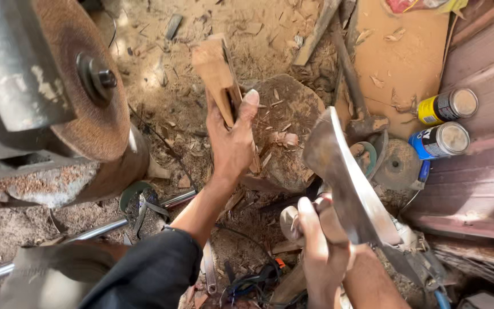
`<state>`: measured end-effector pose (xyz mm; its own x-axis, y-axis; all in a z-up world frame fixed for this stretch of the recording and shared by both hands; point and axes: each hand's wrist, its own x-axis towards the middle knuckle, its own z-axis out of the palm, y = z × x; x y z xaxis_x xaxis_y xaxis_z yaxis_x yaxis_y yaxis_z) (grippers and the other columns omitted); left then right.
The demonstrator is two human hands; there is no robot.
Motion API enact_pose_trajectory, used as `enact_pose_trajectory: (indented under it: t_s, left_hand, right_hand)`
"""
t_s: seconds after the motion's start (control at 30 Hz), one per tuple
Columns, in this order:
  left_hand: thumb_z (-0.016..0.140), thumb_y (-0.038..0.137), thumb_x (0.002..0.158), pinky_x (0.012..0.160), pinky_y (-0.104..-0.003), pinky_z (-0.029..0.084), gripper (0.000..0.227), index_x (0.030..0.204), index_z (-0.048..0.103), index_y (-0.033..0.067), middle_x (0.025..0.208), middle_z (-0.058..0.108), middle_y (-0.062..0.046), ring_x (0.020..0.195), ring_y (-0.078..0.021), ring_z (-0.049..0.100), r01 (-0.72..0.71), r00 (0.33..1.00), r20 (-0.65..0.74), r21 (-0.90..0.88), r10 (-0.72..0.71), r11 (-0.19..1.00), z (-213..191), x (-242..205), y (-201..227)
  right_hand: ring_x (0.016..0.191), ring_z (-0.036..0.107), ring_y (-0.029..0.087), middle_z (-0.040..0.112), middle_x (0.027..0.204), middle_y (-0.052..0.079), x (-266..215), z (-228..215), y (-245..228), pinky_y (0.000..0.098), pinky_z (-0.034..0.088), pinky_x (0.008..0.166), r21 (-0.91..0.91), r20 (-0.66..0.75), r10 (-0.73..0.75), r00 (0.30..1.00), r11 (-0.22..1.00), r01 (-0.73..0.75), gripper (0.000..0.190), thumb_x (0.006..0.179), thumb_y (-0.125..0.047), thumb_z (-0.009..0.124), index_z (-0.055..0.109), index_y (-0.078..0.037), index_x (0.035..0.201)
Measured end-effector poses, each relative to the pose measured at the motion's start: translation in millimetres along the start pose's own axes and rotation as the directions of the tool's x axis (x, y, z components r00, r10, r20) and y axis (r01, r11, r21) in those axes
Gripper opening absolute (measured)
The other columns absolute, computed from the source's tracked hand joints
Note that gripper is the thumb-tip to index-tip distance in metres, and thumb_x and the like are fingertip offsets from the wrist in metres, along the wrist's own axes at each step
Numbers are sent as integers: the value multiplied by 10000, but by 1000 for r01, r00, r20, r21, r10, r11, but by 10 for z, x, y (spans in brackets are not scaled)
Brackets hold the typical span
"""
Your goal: The person uses a curved blade to shave and shape a small piece of wood on a wooden block. They then move to a bench grinder and smooth the edges and surfaces of the wood piece by pressing it against the spinning wheel.
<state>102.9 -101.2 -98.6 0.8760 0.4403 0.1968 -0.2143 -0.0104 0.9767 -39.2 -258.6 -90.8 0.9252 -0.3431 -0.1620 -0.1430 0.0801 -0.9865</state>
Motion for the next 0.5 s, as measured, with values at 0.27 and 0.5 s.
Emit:
enact_pose_trajectory:
  t_s: [0.27, 0.5]
  left_hand:
    - [695, 630, 923, 1133, -517, 464, 926, 1536, 420, -8, 1442, 561, -224, 1343, -360, 564, 10, 1000, 17, -108, -8, 994, 217, 309, -176]
    - [610, 697, 865, 1135, -655, 296, 1034, 1620, 243, 94, 1669, 307, -244, 1493, -426, 360, 43, 999, -4, 141, -43, 989, 492, 790, -539]
  right_hand:
    - [832, 717, 164, 752, 938, 53, 471, 229, 1210, 301, 551, 795, -419, 166, 67, 984, 908, 9, 322, 830, -135, 762, 698, -29, 1128]
    - [658, 616, 169, 679, 780, 83, 486, 174, 559, 333, 521, 641, -313, -74, -199, 977, 935, 167, 267, 885, -155, 826, 661, 38, 968]
